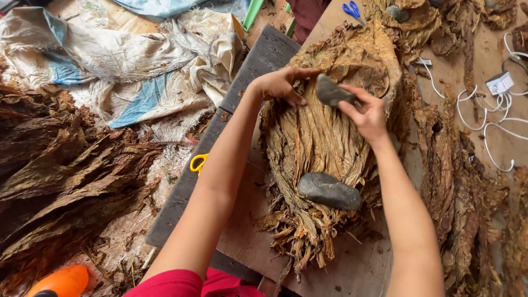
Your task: The person uses a stone to press and smooth a large bundle of dried fibrous material on a wooden table. They repeatedly lift, fold, and reposition the material while applying pressure with the stone, occasionally separating strands by hand.
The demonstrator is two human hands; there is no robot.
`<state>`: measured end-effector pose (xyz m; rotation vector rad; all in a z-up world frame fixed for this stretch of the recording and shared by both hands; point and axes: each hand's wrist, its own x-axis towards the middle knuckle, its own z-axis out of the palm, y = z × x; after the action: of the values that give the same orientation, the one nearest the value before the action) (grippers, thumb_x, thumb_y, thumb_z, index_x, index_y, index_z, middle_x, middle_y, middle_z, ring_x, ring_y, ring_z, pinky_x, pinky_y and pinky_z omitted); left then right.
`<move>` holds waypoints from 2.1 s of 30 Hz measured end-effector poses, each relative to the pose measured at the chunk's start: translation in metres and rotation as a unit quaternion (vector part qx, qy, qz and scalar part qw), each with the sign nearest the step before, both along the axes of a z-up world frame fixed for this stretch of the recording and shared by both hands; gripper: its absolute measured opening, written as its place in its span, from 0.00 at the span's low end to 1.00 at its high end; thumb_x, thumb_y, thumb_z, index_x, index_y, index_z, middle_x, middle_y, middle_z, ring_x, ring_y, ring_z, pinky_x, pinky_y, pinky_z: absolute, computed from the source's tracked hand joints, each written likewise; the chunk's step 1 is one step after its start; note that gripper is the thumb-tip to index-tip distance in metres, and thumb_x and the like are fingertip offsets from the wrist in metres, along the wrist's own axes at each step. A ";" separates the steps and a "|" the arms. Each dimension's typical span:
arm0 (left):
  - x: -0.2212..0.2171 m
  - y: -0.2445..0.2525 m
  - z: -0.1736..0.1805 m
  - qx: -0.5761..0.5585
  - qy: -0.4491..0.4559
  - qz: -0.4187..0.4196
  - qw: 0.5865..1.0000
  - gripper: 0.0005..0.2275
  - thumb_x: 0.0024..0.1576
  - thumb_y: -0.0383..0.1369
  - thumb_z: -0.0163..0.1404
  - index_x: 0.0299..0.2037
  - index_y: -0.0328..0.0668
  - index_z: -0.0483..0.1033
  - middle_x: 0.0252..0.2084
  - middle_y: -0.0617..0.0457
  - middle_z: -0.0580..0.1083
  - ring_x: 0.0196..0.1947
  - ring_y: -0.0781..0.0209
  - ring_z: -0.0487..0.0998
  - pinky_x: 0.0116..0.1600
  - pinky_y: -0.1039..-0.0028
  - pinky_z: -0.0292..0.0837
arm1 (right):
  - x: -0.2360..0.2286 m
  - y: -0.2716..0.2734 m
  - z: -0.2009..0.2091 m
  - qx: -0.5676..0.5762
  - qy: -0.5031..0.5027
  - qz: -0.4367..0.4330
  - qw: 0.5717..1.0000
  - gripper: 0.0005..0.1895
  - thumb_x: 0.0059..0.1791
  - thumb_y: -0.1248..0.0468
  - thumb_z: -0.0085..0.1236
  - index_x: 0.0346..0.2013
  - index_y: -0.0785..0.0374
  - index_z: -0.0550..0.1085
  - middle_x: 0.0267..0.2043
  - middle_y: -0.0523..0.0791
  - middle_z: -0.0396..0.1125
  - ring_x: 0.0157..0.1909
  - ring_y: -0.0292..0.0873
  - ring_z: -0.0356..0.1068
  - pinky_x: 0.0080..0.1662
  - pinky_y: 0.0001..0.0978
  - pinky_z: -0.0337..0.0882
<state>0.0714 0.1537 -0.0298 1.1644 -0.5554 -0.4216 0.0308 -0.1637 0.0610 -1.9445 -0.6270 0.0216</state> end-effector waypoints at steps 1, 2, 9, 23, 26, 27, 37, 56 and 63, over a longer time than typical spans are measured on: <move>-0.003 0.005 0.000 0.004 -0.004 0.007 1.000 0.50 0.48 0.16 0.77 0.84 0.47 0.66 0.90 0.37 0.54 0.78 0.28 0.73 0.47 0.63 0.96 | 0.004 0.000 -0.013 -0.048 -0.060 0.008 0.997 0.26 0.56 0.65 0.77 0.69 0.64 0.82 0.64 0.53 0.77 0.68 0.47 0.74 0.71 0.45 0.74; -0.007 0.009 0.001 0.008 -0.008 0.015 1.000 0.50 0.46 0.16 0.78 0.83 0.48 0.68 0.89 0.35 0.57 0.78 0.26 0.72 0.47 0.59 0.96 | 0.008 -0.001 -0.025 -0.096 -0.119 0.016 0.988 0.27 0.54 0.62 0.83 0.67 0.61 0.84 0.62 0.54 0.77 0.70 0.54 0.76 0.72 0.50 0.72; 0.008 0.013 -0.015 0.109 -0.058 0.037 0.992 0.47 0.47 0.17 0.74 0.81 0.40 0.69 0.87 0.33 0.60 0.82 0.30 0.65 0.52 0.59 0.94 | -0.006 0.027 -0.008 -0.227 -0.192 -0.015 0.955 0.32 0.52 0.47 0.82 0.67 0.56 0.85 0.63 0.57 0.77 0.69 0.66 0.75 0.72 0.63 0.71; -0.113 -0.156 0.112 0.375 -0.309 0.202 0.850 0.24 0.80 0.37 0.42 0.81 0.26 0.60 0.84 0.24 0.58 0.76 0.22 0.72 0.76 0.38 0.76 | 0.097 -0.138 -0.068 -0.134 -0.001 -0.359 0.924 0.18 0.56 0.60 0.74 0.59 0.62 0.86 0.62 0.49 0.82 0.64 0.50 0.80 0.67 0.45 0.76; -0.112 -0.176 0.071 0.502 -0.312 0.133 0.796 0.40 0.76 0.60 0.24 0.89 0.34 0.39 0.92 0.36 0.40 0.92 0.38 0.36 0.89 0.43 0.34 | 0.071 -0.118 -0.044 -0.032 -0.086 -0.342 0.935 0.04 0.59 0.60 0.67 0.40 0.53 0.84 0.43 0.40 0.81 0.47 0.41 0.79 0.51 0.40 0.78; -0.113 -0.176 0.069 0.508 -0.312 0.130 0.792 0.40 0.76 0.60 0.24 0.89 0.34 0.39 0.92 0.36 0.40 0.92 0.38 0.36 0.89 0.43 0.34 | 0.061 -0.116 -0.033 -0.026 -0.083 -0.342 0.936 0.04 0.59 0.60 0.67 0.40 0.53 0.84 0.43 0.40 0.81 0.47 0.41 0.79 0.51 0.40 0.78; -0.116 -0.187 0.067 0.596 -0.304 0.099 0.737 0.44 0.71 0.68 0.22 0.91 0.50 0.35 0.94 0.46 0.36 0.92 0.46 0.33 0.89 0.47 0.28 | 0.072 -0.125 -0.046 -0.103 0.022 -0.297 0.949 0.20 0.62 0.54 0.64 0.62 0.66 0.84 0.62 0.51 0.81 0.63 0.52 0.80 0.62 0.47 0.79; -0.153 -0.212 0.123 0.263 -0.552 0.208 0.763 0.22 0.71 0.35 0.61 0.71 0.31 0.74 0.76 0.25 0.69 0.76 0.27 0.74 0.82 0.38 0.74 | 0.000 -0.200 -0.003 -0.054 -0.100 -0.363 0.925 0.09 0.68 0.66 0.65 0.50 0.60 0.71 0.43 0.45 0.74 0.29 0.36 0.69 0.28 0.31 0.65; -0.096 -0.354 0.111 0.406 -0.626 -0.064 0.663 0.10 0.69 0.10 0.46 0.49 0.21 0.83 0.47 0.35 0.79 0.31 0.57 0.85 0.29 0.73 0.90 | -0.006 -0.141 0.113 0.183 0.036 -0.082 0.979 0.13 0.59 0.64 0.66 0.57 0.47 0.79 0.62 0.38 0.75 0.63 0.40 0.76 0.56 0.32 0.79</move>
<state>-0.0249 -0.2007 0.0812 2.2705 -1.7866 0.1571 0.0249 -0.3047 0.1736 -1.6227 -0.3892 -0.1180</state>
